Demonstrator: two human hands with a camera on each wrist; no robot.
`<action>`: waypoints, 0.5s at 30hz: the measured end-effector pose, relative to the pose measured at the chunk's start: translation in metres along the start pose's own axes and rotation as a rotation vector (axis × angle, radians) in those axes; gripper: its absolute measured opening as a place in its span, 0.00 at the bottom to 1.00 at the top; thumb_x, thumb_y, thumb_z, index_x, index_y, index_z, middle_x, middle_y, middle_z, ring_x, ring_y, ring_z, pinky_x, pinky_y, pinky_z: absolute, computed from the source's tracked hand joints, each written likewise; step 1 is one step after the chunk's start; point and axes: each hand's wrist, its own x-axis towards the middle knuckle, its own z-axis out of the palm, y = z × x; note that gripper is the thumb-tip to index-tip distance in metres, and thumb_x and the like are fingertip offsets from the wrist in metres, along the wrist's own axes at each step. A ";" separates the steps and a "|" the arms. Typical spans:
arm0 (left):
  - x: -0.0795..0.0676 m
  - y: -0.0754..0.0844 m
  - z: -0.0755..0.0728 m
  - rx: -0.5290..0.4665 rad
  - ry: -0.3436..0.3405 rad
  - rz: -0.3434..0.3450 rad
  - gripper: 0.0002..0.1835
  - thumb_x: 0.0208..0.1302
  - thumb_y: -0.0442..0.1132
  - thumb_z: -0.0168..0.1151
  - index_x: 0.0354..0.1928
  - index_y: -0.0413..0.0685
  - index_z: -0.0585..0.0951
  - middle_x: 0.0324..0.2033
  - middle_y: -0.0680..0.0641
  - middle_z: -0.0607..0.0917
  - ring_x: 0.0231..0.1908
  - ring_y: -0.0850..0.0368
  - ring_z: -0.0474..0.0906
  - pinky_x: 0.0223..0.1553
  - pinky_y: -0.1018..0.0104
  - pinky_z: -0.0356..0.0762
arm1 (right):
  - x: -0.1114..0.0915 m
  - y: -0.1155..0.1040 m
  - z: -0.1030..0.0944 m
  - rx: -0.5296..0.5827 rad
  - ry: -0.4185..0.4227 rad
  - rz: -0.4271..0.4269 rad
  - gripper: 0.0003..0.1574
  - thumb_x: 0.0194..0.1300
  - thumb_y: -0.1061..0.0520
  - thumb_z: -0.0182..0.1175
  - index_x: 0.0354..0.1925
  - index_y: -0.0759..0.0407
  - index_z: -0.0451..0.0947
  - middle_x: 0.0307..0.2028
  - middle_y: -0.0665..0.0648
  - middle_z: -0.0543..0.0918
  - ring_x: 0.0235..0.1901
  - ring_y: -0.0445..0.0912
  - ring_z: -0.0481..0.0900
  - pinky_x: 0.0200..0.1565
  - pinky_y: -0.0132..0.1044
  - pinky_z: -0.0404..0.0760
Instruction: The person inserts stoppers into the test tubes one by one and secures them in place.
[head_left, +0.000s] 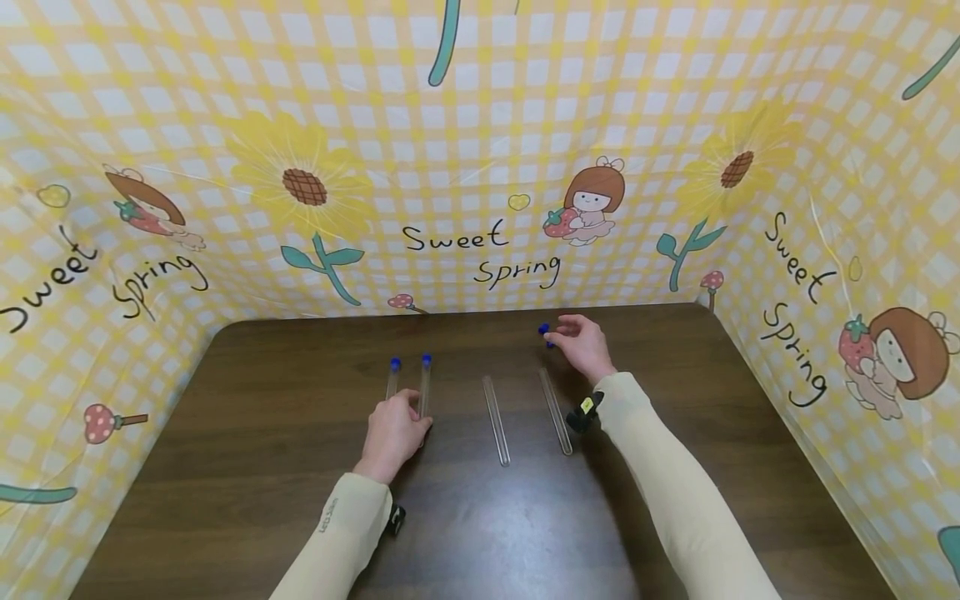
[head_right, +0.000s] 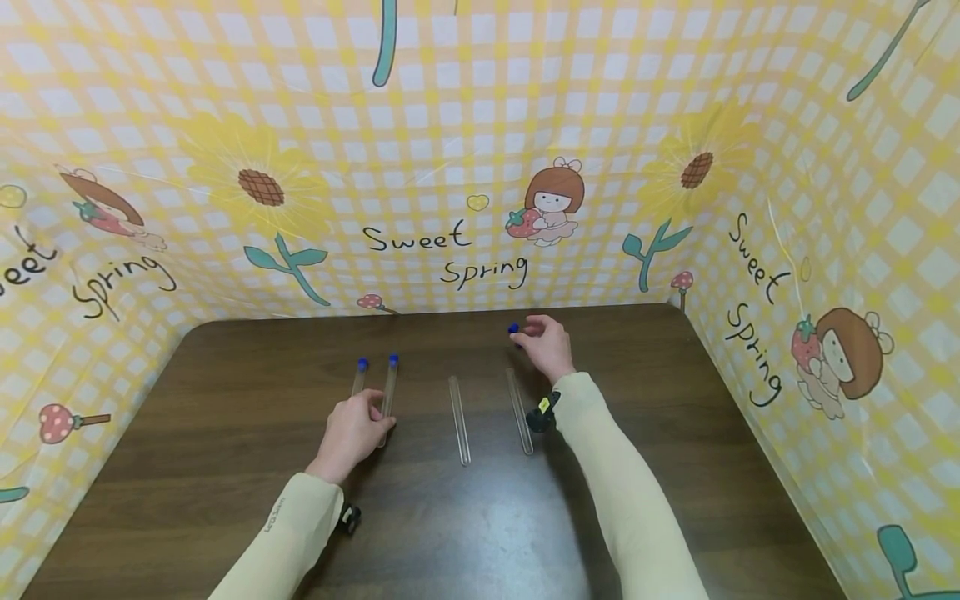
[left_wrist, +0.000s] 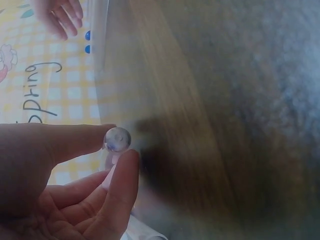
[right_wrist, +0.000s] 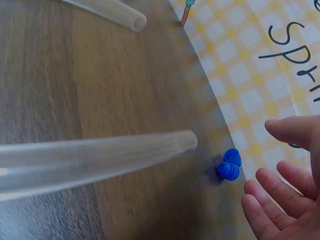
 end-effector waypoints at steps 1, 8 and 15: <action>0.000 0.000 0.000 0.001 -0.001 -0.002 0.25 0.58 0.35 0.75 0.57 0.34 0.80 0.25 0.52 0.83 0.29 0.51 0.81 0.39 0.49 0.80 | 0.000 0.001 -0.001 -0.006 0.001 -0.003 0.33 0.67 0.54 0.69 0.64 0.67 0.74 0.54 0.65 0.83 0.56 0.58 0.79 0.58 0.51 0.74; 0.001 0.001 0.002 0.017 -0.001 0.000 0.25 0.58 0.36 0.75 0.57 0.34 0.80 0.24 0.52 0.81 0.27 0.51 0.81 0.37 0.49 0.80 | 0.005 0.004 -0.001 -0.047 -0.002 0.005 0.32 0.67 0.54 0.69 0.63 0.67 0.75 0.54 0.66 0.83 0.56 0.58 0.79 0.57 0.51 0.75; 0.002 0.000 0.004 0.037 0.007 0.012 0.25 0.57 0.36 0.76 0.56 0.34 0.81 0.23 0.52 0.80 0.27 0.51 0.80 0.37 0.48 0.80 | 0.008 0.005 0.000 -0.050 -0.007 0.024 0.32 0.66 0.53 0.70 0.62 0.67 0.76 0.54 0.66 0.83 0.56 0.58 0.79 0.57 0.50 0.75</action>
